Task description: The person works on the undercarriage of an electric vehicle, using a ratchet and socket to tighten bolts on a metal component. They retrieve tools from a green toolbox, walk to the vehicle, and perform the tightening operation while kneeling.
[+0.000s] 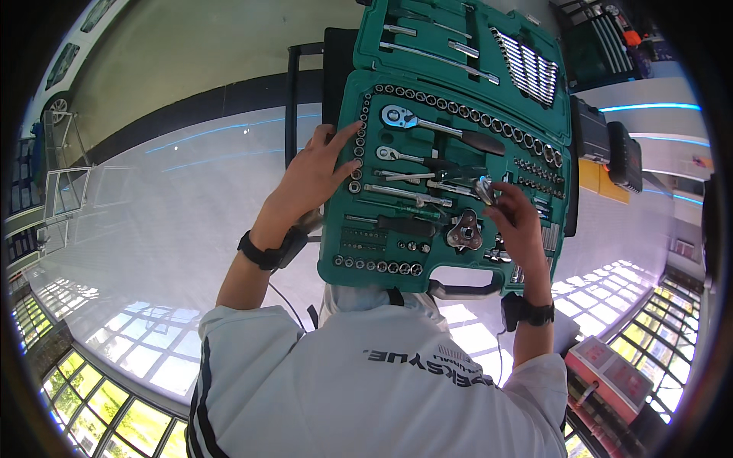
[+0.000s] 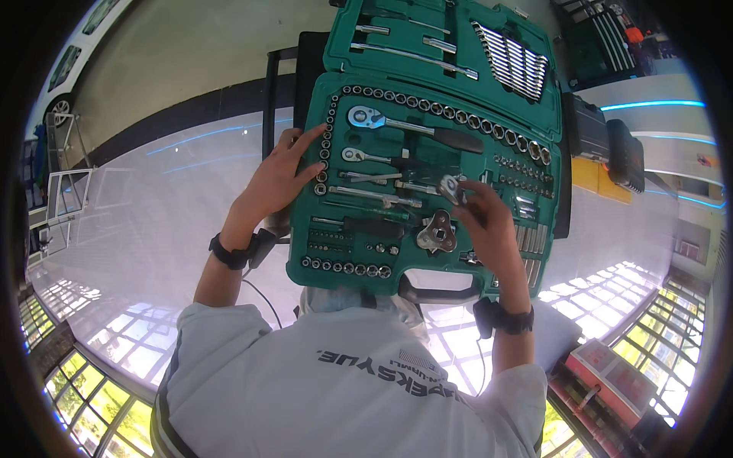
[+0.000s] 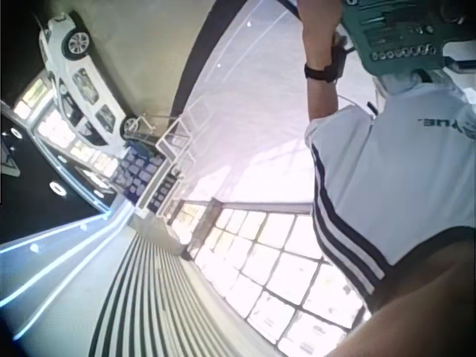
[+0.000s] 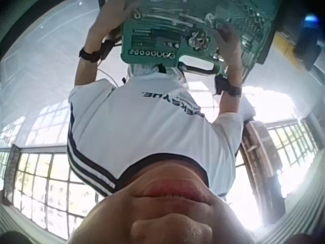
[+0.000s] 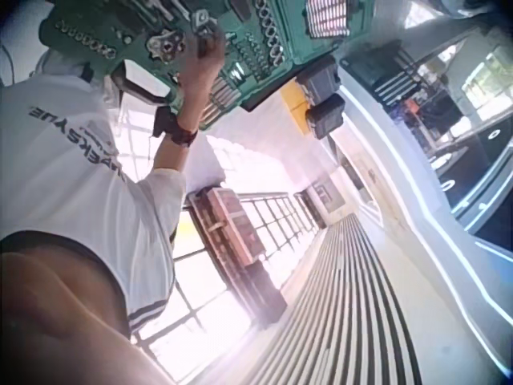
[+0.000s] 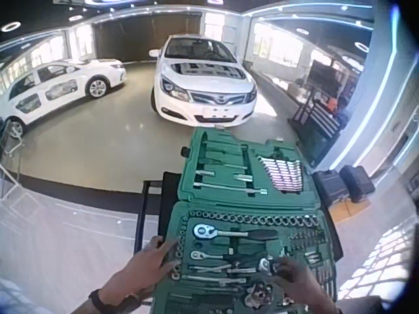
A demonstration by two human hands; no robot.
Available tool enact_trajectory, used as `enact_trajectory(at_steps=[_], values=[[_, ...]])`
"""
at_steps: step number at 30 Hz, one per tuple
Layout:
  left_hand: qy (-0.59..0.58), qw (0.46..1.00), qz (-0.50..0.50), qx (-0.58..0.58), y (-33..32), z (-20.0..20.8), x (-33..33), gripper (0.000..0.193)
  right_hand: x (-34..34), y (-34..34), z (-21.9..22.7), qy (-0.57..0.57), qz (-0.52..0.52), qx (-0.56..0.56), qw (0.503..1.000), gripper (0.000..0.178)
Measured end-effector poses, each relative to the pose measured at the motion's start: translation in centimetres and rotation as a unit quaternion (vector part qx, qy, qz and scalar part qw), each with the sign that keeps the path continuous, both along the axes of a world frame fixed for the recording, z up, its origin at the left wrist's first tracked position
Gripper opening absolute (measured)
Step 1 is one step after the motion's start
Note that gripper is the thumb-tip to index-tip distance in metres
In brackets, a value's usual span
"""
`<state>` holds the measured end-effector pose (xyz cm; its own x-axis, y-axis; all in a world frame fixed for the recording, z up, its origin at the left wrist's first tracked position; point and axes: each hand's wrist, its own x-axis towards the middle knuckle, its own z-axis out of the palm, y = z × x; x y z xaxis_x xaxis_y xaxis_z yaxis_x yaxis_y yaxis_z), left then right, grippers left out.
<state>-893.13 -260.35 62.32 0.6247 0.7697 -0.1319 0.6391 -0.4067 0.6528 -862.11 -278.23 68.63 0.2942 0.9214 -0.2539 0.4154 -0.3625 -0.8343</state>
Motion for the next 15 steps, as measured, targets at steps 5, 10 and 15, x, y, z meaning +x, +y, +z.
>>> enact_trajectory(at_steps=[5, 10, 15], values=[[-0.029, 0.999, -0.027, -0.016, 0.3, -1.5, -0.4, 0.056, -2.7, 9.6, -1.5, -0.077, 0.165, 0.073, 0.981, 0.033], [-0.057, 0.997, -0.023, -0.043, 0.8, -2.3, -0.7, 0.058, -4.7, 12.7, -3.2, -0.198, 0.229, 0.047, 0.952, 0.027], [-0.096, 0.995, -0.003, -0.034, 0.2, -3.2, -0.7, 0.062, -4.9, 13.5, -3.8, -0.241, 0.252, 0.05, 0.936, 0.024]])
